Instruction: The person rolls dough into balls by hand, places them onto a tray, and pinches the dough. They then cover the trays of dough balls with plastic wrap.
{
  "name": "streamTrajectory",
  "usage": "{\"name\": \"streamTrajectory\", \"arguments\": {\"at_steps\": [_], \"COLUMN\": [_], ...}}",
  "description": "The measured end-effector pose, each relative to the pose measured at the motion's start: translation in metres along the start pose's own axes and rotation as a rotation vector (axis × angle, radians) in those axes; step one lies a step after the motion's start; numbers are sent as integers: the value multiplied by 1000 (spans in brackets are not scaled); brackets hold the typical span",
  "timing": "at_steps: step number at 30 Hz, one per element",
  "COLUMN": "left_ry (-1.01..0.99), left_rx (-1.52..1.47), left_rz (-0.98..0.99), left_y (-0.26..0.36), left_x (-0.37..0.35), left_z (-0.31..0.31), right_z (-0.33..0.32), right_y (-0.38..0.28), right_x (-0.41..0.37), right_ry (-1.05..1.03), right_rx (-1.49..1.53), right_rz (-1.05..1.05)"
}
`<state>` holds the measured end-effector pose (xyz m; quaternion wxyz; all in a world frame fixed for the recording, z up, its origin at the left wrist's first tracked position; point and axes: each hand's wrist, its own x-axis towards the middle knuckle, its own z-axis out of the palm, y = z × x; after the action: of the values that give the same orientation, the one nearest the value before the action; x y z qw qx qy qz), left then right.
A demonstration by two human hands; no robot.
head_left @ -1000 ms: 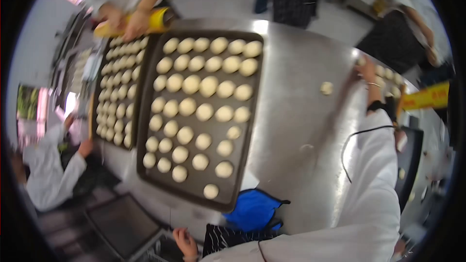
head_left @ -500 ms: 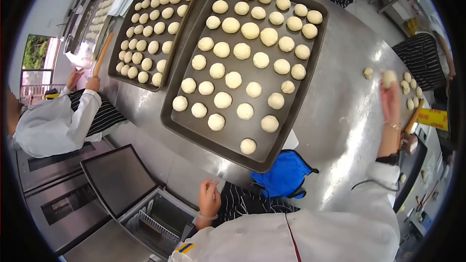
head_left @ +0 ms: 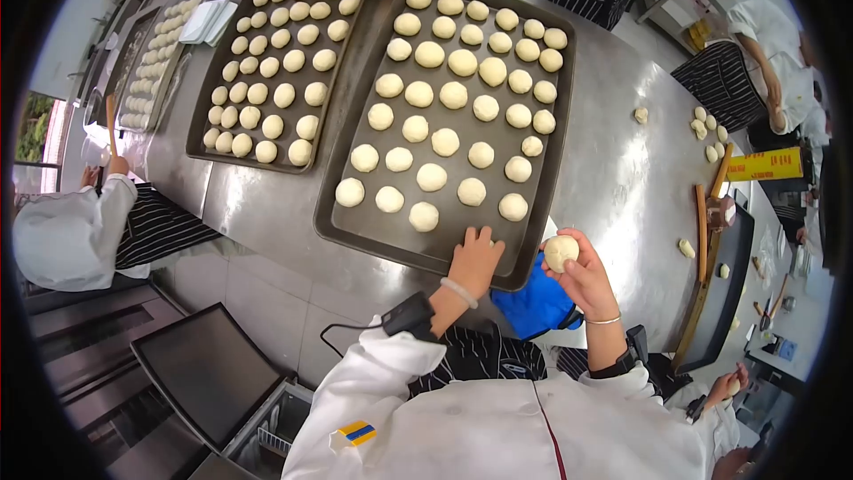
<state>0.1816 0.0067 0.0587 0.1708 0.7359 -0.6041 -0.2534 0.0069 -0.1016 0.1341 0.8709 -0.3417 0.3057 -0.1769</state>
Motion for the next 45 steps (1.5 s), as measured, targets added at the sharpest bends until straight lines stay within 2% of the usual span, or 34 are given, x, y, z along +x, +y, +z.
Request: {"name": "streamTrajectory", "arguments": {"at_steps": [5,8,10,13,14,16,17,19,20,22,23,24,29,32,34,35,36,37,38,39,40,41,42,43,45], "left_ry": [56,123,244,211,198,149,176,203,215,209,201,140,114,121,132,131,121,111,207,275,246,244,248,300,305], "left_rx": [-4,-41,3,32,59,54,55,60,57,50,38,-12,11,6,83,83,71,60,86,119,96,95,118,117,129], "left_rz": [47,0,-2,10,24,19,37,69,68,65,84,45,70,94,57,75,39,0,11,100,-2,-73,-91,-69,-138], "left_y": [-11,-17,-28,-43,-46,-43,-43,-41,-39,-40,-42,-47,-30,-13,0,5,10,14,16,34,39,44,44,48,63], "left_x": [9,9,13,17,17,16,14,13,11,4,5,6,0,-5,-10,-13,-16,-19,-22,-23,-27,-28,-29,-27,-20], "left_z": [10,-2,-11,-7,-3,-6,-8,-11,-12,-14,-12,-5,-18,-30,-36,-38,-39,-38,-32,-46,-42,-39,-35,-33,-37], "right_z": [-2,3,7,13,14,30,36,42,39,25,20,21,22,22,-16,-46,-88,-129,-167,-209,-262,-307,-357,-401,-455], "right_y": [9,6,10,23,32,30,34,46,53,71,76,75,65,18,-26,-56,-75,-102,-136,-169,-192,-216,-234,-247,-271], "right_x": [-10,-11,-9,3,8,22,28,42,48,62,65,64,44,24,20,14,15,16,13,10,12,14,15,21,33], "right_ry": [99,130,161,165,165,117,130,159,177,167,131,149,191,184,338,396,615,812,943,1017,1080,1158,1219,1306,1503], "right_rx": [-2,-26,-45,-485,-669,-1301,-1300,-1629,-1627,-1946,-2000,-2043,-1991,-1689,-1664,-1764,-1674,-1514,-1427,-1396,-1442,-1418,-1494,-1414,-1408], "right_rz": [-58,-51,-35,-7,-73,-357,-355,-503,-506,-456,-480,-476,-565,-632,-646,-563,-678,-621,-560,-539,-652,-643,-623,-551,-435]}}
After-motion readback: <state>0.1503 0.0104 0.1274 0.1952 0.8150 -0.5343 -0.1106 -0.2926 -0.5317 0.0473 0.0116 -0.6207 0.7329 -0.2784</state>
